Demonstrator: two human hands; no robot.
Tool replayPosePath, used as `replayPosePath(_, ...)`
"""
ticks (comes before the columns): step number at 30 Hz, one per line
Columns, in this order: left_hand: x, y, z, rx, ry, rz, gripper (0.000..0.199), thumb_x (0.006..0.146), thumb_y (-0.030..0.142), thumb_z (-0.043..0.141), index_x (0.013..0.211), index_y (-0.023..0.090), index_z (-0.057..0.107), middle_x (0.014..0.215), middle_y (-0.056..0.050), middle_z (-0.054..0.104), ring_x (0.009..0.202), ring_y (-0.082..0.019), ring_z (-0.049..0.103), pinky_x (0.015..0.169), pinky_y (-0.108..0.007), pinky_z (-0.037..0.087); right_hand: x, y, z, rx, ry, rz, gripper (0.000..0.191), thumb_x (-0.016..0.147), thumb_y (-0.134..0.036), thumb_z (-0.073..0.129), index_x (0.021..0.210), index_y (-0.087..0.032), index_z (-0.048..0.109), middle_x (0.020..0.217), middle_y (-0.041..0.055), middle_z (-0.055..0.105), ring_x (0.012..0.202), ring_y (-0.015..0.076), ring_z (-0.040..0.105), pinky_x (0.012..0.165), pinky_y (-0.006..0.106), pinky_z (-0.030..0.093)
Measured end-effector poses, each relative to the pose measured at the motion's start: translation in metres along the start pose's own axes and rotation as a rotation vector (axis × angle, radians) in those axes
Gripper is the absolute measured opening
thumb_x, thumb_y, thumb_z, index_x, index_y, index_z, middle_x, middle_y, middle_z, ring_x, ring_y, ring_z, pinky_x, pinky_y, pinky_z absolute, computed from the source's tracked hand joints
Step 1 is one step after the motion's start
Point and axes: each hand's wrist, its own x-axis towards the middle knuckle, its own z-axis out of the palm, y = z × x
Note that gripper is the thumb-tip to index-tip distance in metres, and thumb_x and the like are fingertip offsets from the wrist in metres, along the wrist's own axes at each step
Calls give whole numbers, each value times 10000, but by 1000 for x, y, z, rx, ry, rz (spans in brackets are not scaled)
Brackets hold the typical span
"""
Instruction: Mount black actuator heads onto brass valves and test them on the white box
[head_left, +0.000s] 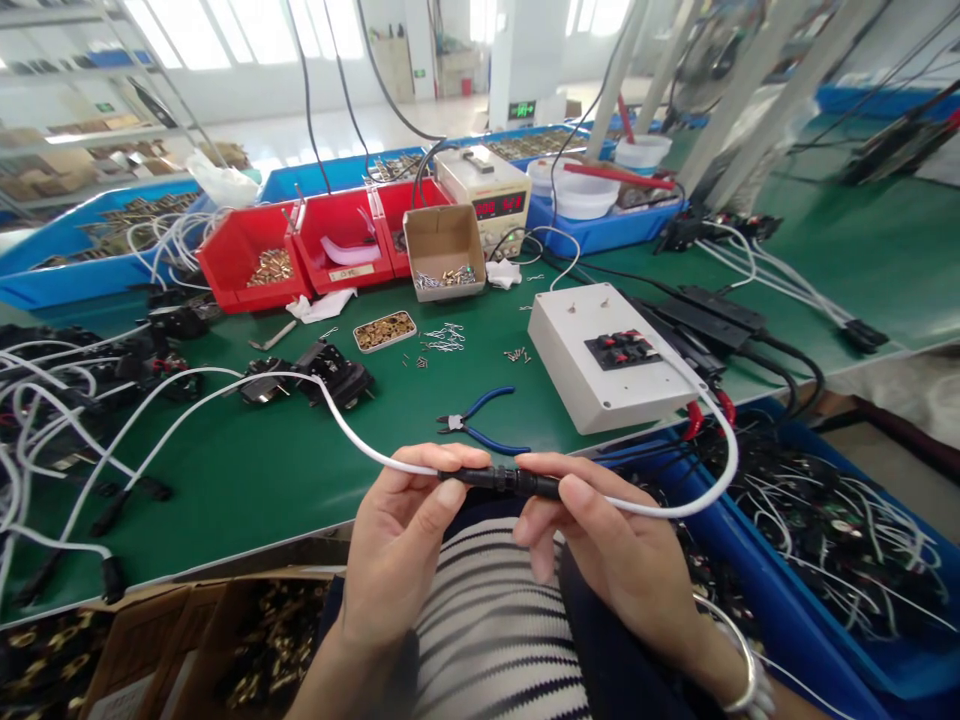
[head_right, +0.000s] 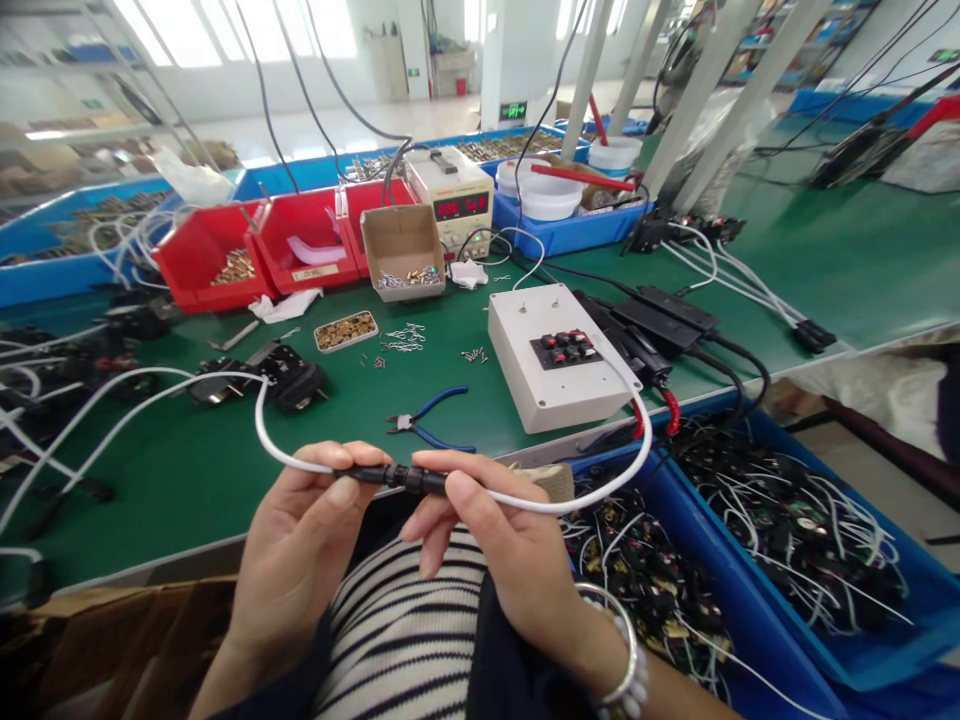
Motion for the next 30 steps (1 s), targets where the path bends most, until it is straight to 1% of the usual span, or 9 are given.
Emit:
replayPosePath(7, -2, -2, -7, 98, -74, 92, 125, 913, 198, 704, 982, 296, 741, 1005, -13, 779, 986, -172, 730, 907, -314, 589, 5, -8, 4, 124, -36, 230, 332, 923, -429, 671, 1067, -147, 769, 618, 38, 717, 399, 102, 593, 404, 173, 458)
replayPosePath(12, -4, -6, -10, 129, -61, 143, 144, 926, 185, 688, 996, 302, 732, 1014, -5, 783, 994, -159, 730, 911, -300, 586, 7, -6, 7, 152, -61, 231, 361, 929, -463, 669, 1094, -152, 746, 644, 37, 730, 412, 104, 613, 406, 164, 458)
replayPosePath(17, -3, -14, -16, 121, -18, 104, 110, 923, 233, 697, 1004, 295, 738, 1054, -21, 785, 1043, -181, 723, 948, -326, 579, 9, 3, 7, 138, -90, 215, 394, 935, -494, 656, 1125, -154, 720, 660, 34, 733, 434, 120, 629, 425, 191, 487)
replayPosePath(19, -1, -13, -18, 159, -24, 75, 117, 933, 259, 682, 1024, 301, 743, 1079, -23, 786, 1061, -189, 722, 964, -334, 574, 12, 8, 5, 182, -110, 227, 382, 944, -484, 647, 1135, -161, 722, 691, 41, 744, 480, 122, 652, 482, 204, 524)
replayPosePath(22, 6, -1, -27, 356, -80, -6, 159, 928, 293, 674, 1064, 301, 755, 1091, -29, 793, 1035, -198, 738, 929, -308, 579, 16, 15, 1, 300, -137, 315, 366, 951, -466, 643, 1148, -173, 742, 888, 84, 782, 696, 123, 719, 695, 227, 590)
replayPosePath(25, 16, 17, -48, 783, -142, -22, 204, 895, 375, 681, 1035, 275, 790, 1000, -45, 805, 923, -218, 755, 829, -291, 586, 21, 18, -7, 411, -102, 390, 308, 918, -434, 688, 1090, -194, 776, 1013, 95, 781, 839, 115, 726, 823, 220, 583)
replayPosePath(26, 21, 23, -59, 937, -115, 6, 216, 884, 412, 679, 992, 268, 798, 942, -45, 803, 866, -221, 750, 791, -295, 583, 21, 18, -10, 437, -73, 389, 283, 893, -418, 716, 1065, -203, 785, 996, 85, 783, 825, 110, 723, 813, 212, 584)
replayPosePath(28, 34, 32, -83, 1066, 62, 87, 231, 885, 431, 661, 928, 239, 782, 893, -59, 779, 794, -228, 710, 749, -318, 557, 23, 16, -16, 469, -1, 360, 251, 841, -383, 764, 1031, -222, 797, 945, 56, 786, 764, 93, 708, 772, 187, 586)
replayPosePath(30, 52, 37, -108, 1153, 267, 210, 241, 891, 399, 639, 1029, 226, 733, 1047, -84, 739, 839, -235, 649, 806, -354, 524, 22, 13, -19, 474, 53, 332, 250, 816, -368, 778, 1026, -234, 802, 909, 33, 784, 713, 75, 682, 736, 162, 581)
